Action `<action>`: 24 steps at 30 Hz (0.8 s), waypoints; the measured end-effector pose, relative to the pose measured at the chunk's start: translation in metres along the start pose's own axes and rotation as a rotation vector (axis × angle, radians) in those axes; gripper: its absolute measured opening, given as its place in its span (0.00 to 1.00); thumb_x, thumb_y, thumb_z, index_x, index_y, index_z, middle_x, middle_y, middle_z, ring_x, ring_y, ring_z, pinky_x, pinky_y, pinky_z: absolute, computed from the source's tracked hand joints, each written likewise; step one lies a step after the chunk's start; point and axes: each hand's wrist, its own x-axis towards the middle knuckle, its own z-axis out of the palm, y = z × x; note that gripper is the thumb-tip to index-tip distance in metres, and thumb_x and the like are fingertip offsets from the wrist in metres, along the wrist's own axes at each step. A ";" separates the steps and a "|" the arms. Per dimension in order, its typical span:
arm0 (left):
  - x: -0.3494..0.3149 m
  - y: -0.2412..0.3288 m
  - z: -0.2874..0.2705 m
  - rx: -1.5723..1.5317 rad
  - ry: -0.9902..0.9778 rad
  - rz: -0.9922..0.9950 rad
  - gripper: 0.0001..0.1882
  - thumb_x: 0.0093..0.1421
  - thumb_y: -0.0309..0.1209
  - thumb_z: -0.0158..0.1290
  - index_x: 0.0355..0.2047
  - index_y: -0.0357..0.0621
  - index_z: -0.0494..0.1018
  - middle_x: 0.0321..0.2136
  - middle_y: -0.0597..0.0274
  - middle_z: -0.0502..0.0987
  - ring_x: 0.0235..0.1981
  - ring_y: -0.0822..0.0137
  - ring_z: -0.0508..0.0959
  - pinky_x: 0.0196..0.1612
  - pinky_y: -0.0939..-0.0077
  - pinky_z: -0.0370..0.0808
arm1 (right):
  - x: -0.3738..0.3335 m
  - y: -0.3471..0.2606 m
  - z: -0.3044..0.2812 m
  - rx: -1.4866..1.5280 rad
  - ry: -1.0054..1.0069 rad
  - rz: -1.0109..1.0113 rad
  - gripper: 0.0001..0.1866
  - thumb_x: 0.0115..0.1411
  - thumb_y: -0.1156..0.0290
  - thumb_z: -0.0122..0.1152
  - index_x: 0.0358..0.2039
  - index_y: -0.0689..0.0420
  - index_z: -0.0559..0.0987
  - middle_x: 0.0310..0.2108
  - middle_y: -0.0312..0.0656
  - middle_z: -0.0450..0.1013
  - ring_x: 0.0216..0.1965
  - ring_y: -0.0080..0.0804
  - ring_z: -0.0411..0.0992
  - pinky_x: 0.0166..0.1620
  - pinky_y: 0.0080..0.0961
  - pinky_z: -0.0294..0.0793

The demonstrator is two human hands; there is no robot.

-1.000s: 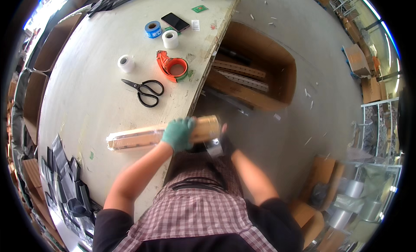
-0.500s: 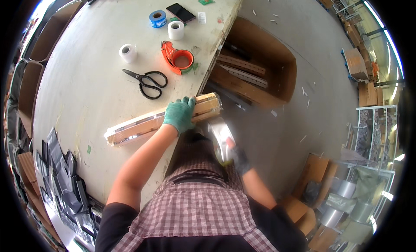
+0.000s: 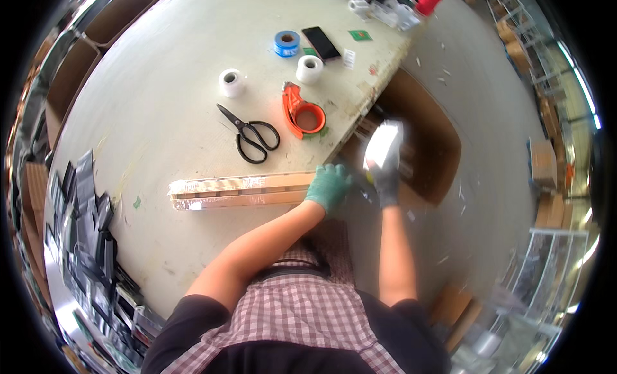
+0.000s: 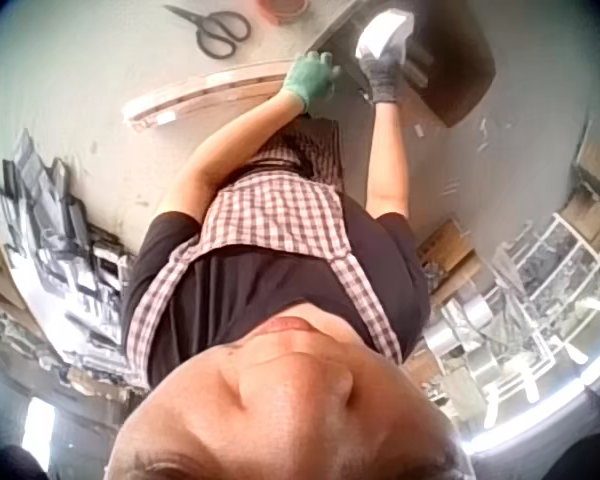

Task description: The person wraps a long wooden item in plastic film and secures it with tape. They then cut a piece of silver shipping mailer, place the wrapped item inside, and seal the mailer with tape. Finally, they affix a shipping label to the package.

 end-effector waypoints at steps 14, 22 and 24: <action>-0.190 -0.098 -0.028 0.018 -0.120 -0.175 0.33 0.53 0.32 0.50 0.61 0.67 0.63 0.60 0.60 0.64 0.58 0.59 0.67 0.67 0.48 0.46 | 0.087 -0.137 0.146 -0.071 -0.642 -0.644 0.29 0.52 0.58 0.62 0.50 0.61 0.69 0.44 0.55 0.68 0.47 0.48 0.68 0.49 0.42 0.70; -0.214 -0.031 0.001 -0.032 0.359 -1.024 0.38 0.43 0.34 0.53 0.60 0.63 0.64 0.66 0.55 0.53 0.68 0.48 0.48 0.67 0.42 0.41 | 0.048 -0.123 0.234 -0.261 -0.875 -0.939 0.39 0.47 0.71 0.67 0.60 0.64 0.62 0.50 0.56 0.67 0.50 0.52 0.66 0.54 0.39 0.66; -0.211 0.003 0.033 0.009 0.442 -1.188 0.38 0.45 0.35 0.53 0.61 0.62 0.63 0.67 0.52 0.50 0.68 0.46 0.46 0.67 0.43 0.44 | 0.048 -0.148 0.214 -0.304 -1.095 -0.763 0.42 0.46 0.72 0.65 0.61 0.63 0.59 0.57 0.55 0.64 0.57 0.48 0.63 0.60 0.34 0.62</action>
